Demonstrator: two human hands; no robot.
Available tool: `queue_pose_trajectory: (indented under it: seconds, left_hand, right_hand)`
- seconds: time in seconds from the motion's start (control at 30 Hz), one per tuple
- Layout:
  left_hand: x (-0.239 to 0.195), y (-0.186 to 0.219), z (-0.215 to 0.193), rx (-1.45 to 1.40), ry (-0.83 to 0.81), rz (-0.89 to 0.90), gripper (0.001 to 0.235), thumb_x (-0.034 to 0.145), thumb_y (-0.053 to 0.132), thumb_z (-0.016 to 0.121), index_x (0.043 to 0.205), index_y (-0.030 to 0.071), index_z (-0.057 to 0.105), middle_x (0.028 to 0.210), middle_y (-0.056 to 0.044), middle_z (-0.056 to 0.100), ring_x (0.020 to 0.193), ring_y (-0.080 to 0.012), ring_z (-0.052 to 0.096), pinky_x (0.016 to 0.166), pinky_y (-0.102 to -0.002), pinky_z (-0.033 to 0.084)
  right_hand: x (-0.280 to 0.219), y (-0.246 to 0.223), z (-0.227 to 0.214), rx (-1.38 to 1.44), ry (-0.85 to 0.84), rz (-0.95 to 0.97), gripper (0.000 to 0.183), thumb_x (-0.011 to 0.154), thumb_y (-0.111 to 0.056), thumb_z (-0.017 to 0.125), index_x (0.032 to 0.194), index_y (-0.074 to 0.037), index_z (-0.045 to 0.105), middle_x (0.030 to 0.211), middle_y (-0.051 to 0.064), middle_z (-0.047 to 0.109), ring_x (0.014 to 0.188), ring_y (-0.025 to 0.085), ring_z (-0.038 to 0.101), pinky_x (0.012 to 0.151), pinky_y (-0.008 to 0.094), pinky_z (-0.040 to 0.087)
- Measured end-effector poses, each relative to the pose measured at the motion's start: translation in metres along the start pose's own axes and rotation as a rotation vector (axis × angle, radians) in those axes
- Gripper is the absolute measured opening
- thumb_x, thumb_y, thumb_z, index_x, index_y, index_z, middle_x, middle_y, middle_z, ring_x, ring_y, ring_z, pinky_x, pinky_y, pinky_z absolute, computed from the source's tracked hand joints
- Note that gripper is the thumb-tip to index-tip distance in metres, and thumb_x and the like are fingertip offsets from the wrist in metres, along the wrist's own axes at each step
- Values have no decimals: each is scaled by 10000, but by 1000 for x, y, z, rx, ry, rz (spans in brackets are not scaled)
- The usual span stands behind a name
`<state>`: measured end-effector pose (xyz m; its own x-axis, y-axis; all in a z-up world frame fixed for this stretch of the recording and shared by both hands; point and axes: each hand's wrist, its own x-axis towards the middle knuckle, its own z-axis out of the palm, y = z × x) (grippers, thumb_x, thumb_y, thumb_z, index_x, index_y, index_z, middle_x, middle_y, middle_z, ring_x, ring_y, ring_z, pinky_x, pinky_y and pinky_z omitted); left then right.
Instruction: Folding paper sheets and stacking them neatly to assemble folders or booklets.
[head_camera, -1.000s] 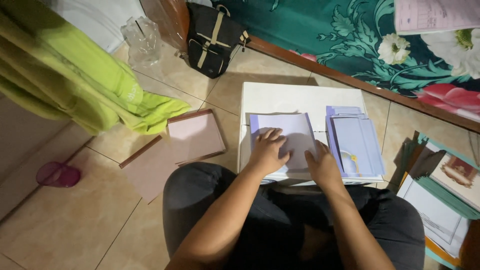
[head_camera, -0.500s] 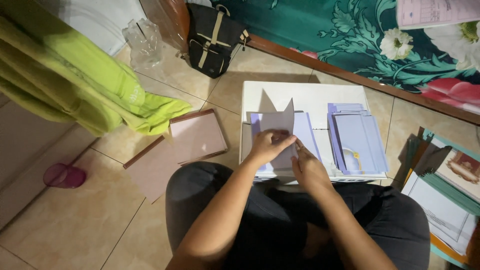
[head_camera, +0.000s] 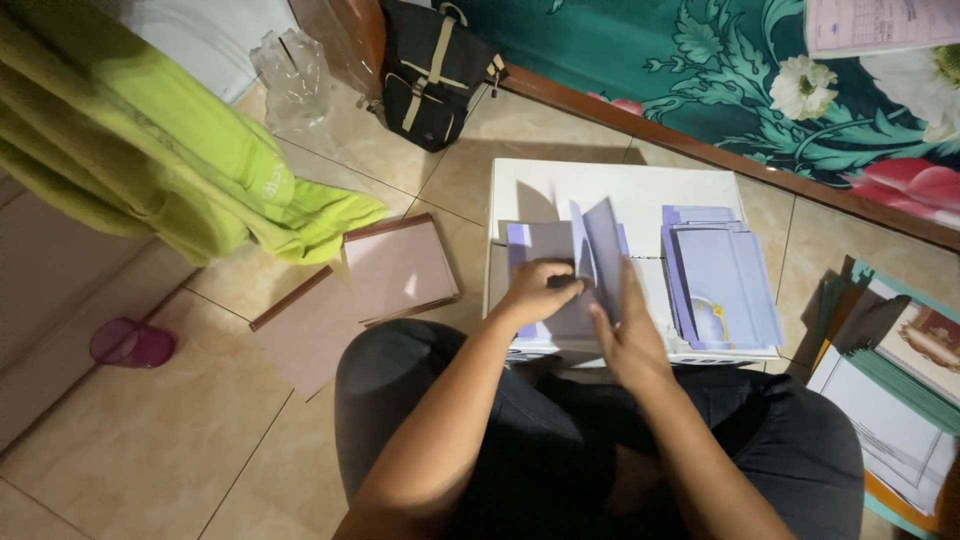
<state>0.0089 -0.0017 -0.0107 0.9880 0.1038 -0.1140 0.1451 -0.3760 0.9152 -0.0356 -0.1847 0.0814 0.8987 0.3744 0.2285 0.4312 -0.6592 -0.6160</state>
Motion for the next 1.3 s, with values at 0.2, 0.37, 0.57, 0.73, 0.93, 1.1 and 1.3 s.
queue_pose_trajectory:
  seconds: [0.2, 0.37, 0.57, 0.73, 0.93, 1.1, 1.3]
  left_hand:
    - [-18, 40, -15, -468, 197, 107, 841, 714, -27, 595, 1467, 43, 228, 1443, -386, 429, 1349, -604, 431, 1106, -623, 425]
    - [-34, 45, -15, 622, 291, 237, 852, 799, 52, 682, 1575, 46, 331, 1646, -282, 243, 1520, -465, 197, 1183, -639, 222]
    - [-25, 30, 2, 826, 9, -39, 597, 1060, 301, 324, 1625, 135, 231, 1717, -180, 98, 1584, -373, -19, 1206, -661, -60]
    - [-23, 23, 7, 872, -34, -63, 611, 1071, 346, 242, 1640, 143, 155, 1722, -171, 33, 1583, -366, -67, 1190, -673, -95]
    - [-21, 16, 11, 830, 135, 27, 636, 1018, 272, 341, 1624, 123, 218, 1714, -151, 123, 1586, -345, 20, 1221, -651, -29]
    - [-22, 14, 17, 845, 135, -10, 633, 1015, 248, 329, 1626, 116, 232, 1716, -148, 132, 1586, -342, 16, 1212, -660, -31]
    - [-22, 15, 10, 905, -12, -42, 1165, 717, 62, 805, 1635, 120, 91, 1721, -194, 16, 1582, -384, -92, 1198, -720, -94]
  right_hand:
    - [12, 28, 13, -492, 166, -424, 507, 910, -222, 655, 1385, -49, 631, 1353, 184, 652, 1354, 346, 558, 1167, 485, 368]
    - [2, 52, 31, -461, -290, -329, 496, 983, -259, 546, 1438, -62, 550, 1487, 159, 556, 1415, 301, 489, 1206, 406, 342]
    - [38, 42, 32, -459, -569, -156, 606, 1059, -368, 370, 1590, -89, 279, 1674, 142, 243, 1546, 310, 222, 1251, 434, 227]
    - [106, 70, 67, -553, -624, -100, 708, 1070, -488, 177, 1662, -123, 48, 1726, 137, 13, 1584, 330, -1, 1279, 476, 63]
    - [61, 28, 39, -553, -565, -107, 681, 1089, -463, 183, 1649, -85, 98, 1717, 178, 76, 1582, 342, 69, 1276, 477, 97]
    - [-24, 0, 0, -604, -701, -20, 677, 1063, -410, 321, 1613, -38, 188, 1685, 179, 201, 1555, 303, 220, 1255, 401, 218]
    - [19, 37, 41, -427, -406, 222, 673, 1068, -539, 330, 1463, -23, 506, 1212, 181, 692, 1140, 327, 711, 915, 425, 595]
